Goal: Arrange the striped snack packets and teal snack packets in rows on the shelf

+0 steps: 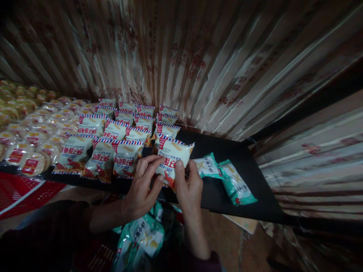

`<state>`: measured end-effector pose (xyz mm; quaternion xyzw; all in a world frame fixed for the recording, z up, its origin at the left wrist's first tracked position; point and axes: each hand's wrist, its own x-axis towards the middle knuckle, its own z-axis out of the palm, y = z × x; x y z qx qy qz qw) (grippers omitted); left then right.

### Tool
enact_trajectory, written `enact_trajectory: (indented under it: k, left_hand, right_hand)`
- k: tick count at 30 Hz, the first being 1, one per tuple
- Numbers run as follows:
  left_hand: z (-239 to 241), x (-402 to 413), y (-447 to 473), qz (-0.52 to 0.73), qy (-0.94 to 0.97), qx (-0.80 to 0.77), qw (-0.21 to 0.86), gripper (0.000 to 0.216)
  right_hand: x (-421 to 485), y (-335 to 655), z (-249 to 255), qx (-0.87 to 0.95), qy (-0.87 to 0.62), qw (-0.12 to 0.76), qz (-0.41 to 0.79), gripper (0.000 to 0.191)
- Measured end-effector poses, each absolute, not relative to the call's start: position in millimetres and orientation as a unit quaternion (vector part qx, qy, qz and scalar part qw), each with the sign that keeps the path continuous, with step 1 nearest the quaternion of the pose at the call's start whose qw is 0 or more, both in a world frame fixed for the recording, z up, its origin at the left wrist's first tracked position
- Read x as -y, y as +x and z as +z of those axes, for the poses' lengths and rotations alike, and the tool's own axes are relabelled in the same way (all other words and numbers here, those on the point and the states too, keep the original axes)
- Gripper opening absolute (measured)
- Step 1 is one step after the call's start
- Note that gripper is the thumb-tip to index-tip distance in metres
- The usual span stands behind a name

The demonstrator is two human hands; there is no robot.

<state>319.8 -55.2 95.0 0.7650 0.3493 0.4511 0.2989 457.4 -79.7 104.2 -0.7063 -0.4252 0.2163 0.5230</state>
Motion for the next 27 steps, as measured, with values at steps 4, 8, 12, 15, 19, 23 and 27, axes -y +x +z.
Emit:
enact_trajectory:
  k: [4,8,12,15,19,23,27]
  left_hand:
    - [96,57,321,0.458,0.714,-0.352,0.395,0.041]
    - [98,59,320,0.473,0.637,-0.352,0.496,0.045]
    - [104,59,318,0.462,0.550,-0.345,0.604,0.054]
    - [108,58,319,0.462,0.506,-0.339,0.644,0.062]
    - [111,54,324,0.488,0.457,-0.329,0.667,0.061]
    - [111,50,325,0.512,0.421,-0.330,0.672,0.047]
    - [112,47,320,0.515,0.393,-0.332,0.686,0.048]
  right_hand:
    - [84,455,111,0.466,-0.697,0.515,0.176,0.044]
    - [88,452,112,0.494,-0.674,0.535,0.125,0.038]
    - [88,447,109,0.544,-0.624,0.553,0.097,0.026]
    - [86,443,111,0.606,-0.586,0.537,0.038,0.024]
    - [84,437,112,0.642,-0.572,0.511,-0.003,0.027]
    - [83,436,108,0.650,-0.568,0.504,0.003,0.029]
    - [81,435,102,0.616,-0.584,0.526,0.051,0.032]
